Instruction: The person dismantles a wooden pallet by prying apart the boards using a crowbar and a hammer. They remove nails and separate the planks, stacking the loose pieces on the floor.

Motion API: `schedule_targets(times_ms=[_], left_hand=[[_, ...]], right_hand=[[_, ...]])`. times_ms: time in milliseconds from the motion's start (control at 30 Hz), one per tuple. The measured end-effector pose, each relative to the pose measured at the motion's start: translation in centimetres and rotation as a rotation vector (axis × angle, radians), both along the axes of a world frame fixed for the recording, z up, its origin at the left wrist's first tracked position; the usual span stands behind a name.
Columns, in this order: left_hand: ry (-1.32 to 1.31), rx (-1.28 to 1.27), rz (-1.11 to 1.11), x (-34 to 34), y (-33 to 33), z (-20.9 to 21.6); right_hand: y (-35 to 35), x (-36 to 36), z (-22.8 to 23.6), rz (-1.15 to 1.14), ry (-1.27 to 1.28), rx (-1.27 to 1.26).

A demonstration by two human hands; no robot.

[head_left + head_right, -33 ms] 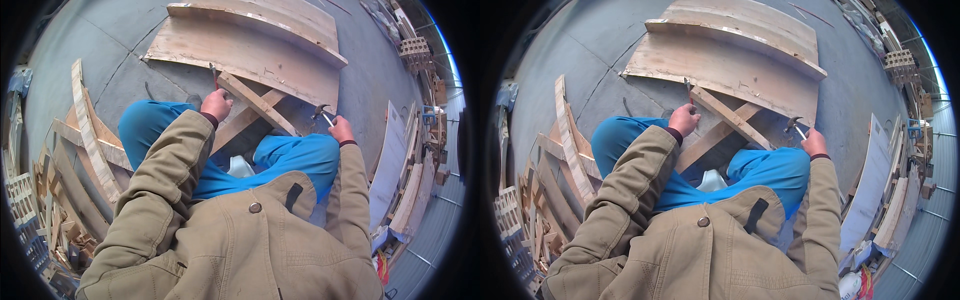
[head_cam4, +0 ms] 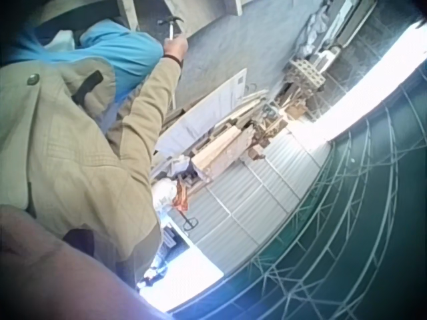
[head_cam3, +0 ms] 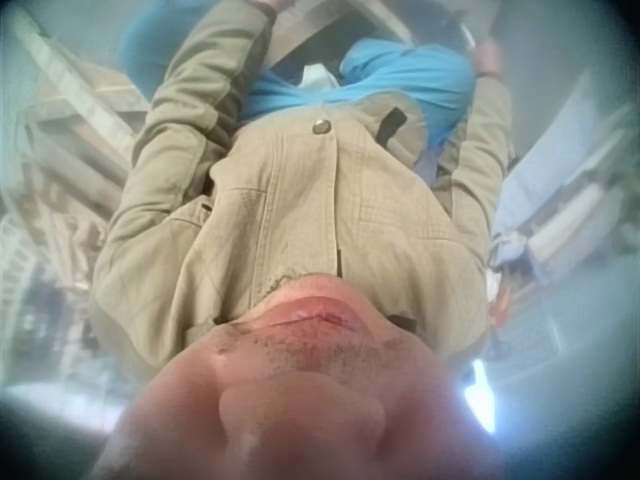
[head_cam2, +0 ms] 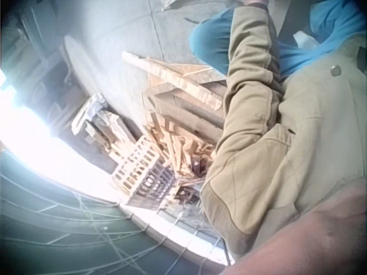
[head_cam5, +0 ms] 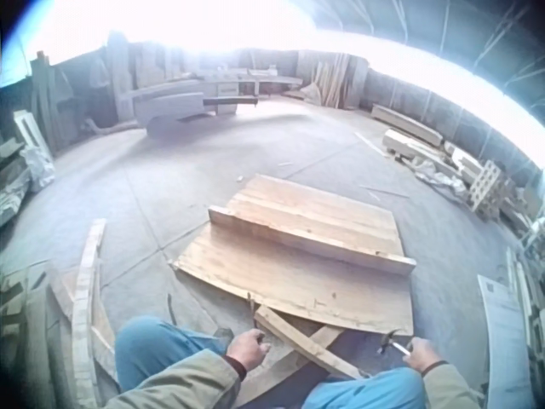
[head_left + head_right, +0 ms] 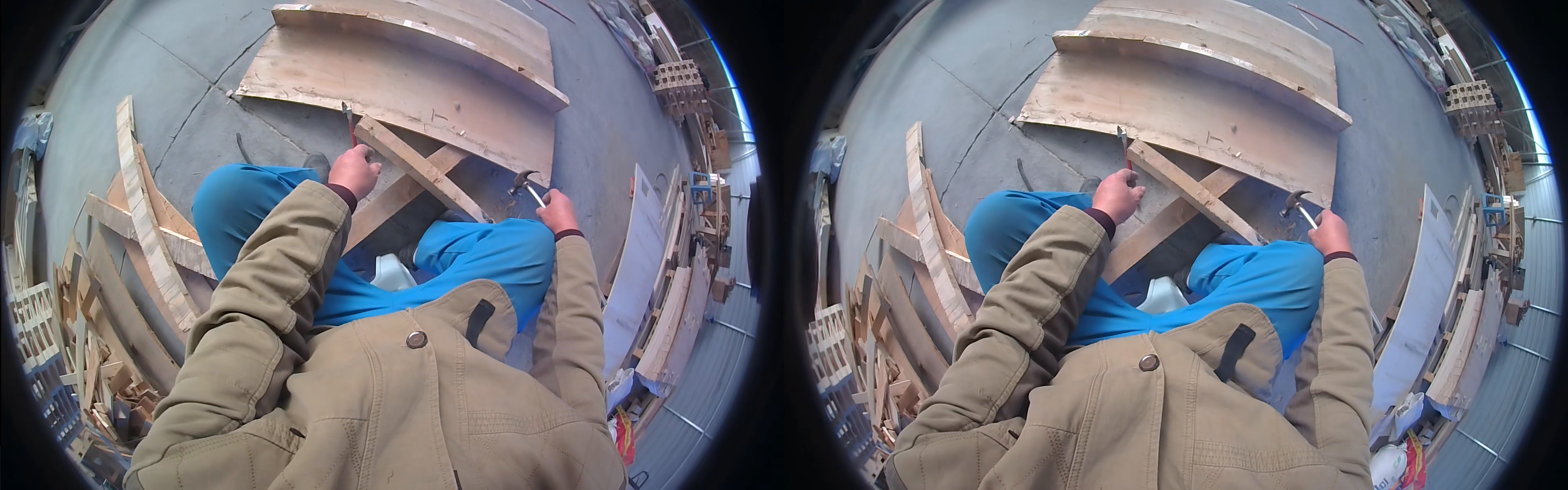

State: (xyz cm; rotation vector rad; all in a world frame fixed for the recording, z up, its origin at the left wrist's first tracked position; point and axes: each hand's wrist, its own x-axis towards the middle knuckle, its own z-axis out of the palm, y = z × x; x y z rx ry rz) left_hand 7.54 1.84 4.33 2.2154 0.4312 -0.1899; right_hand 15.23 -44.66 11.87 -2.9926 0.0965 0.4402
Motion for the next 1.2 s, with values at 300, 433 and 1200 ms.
schedule_targets(times_ms=[300,433,1200], left_hand=[[-0.093,-0.338,0.173,2.9,-0.2,0.7],[-0.203,-0.617,0.300,6.0,3.6,7.2],[0.196,-0.792,0.563,8.7,8.6,1.9]], right_hand=[[7.1,2.7,3.5,0.177,-0.253,0.159],[15.1,6.4,6.7,0.242,-0.402,0.452],[27.9,4.0,-5.9,-0.023,0.221,0.919]])
